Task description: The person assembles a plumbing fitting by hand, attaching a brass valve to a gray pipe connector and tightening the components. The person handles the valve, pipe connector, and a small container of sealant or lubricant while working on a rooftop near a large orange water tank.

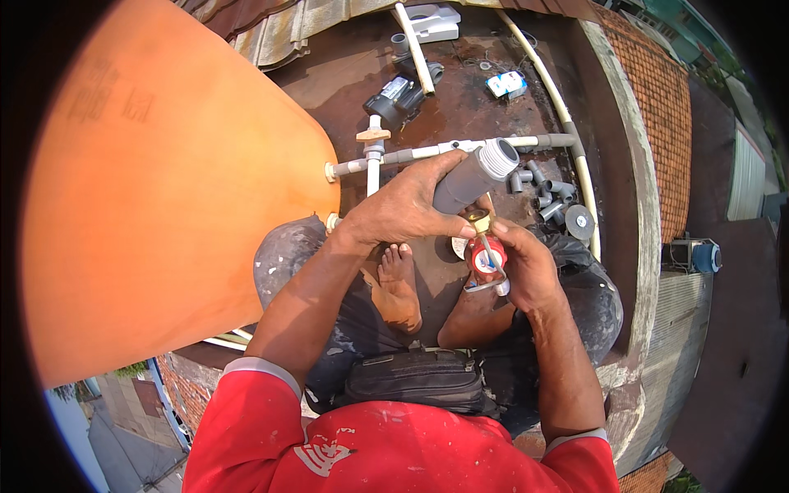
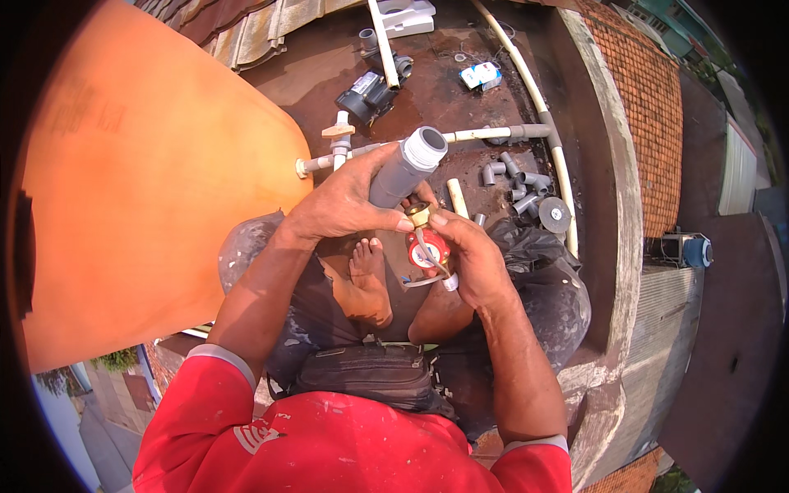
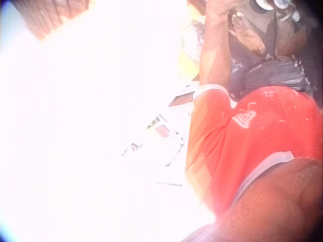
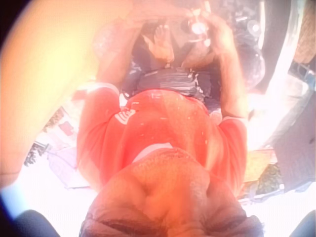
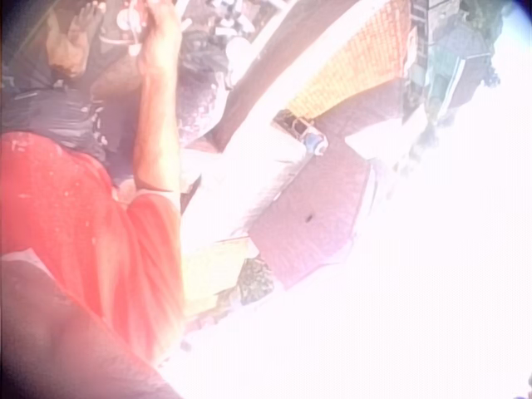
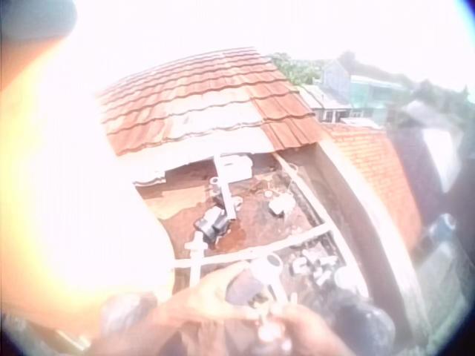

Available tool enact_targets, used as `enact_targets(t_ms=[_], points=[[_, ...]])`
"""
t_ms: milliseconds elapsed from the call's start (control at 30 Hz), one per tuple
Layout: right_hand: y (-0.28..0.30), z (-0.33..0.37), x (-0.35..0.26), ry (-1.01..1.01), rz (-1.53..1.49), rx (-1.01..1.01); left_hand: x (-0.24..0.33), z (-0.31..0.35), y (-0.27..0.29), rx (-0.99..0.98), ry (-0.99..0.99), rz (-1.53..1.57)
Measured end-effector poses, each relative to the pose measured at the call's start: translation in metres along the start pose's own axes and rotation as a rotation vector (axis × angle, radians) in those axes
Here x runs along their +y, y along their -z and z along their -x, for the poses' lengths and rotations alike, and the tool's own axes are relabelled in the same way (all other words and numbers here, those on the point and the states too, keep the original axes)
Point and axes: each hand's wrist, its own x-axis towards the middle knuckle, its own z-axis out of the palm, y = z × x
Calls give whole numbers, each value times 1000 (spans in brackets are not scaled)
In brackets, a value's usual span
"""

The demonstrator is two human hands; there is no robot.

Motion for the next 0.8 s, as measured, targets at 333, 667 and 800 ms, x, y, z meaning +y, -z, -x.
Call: enact_targets(t_ms=[333, 667, 800], points=[[12, -6, 11, 115, 16, 137, -5, -4, -2, 145, 171, 131], [1, -2, 9, 130, 48, 220, -31, -8, 6, 313, 384, 611], [1, -1, 11, 94, 65, 243, -30, -8, 1, 360, 361, 566]])
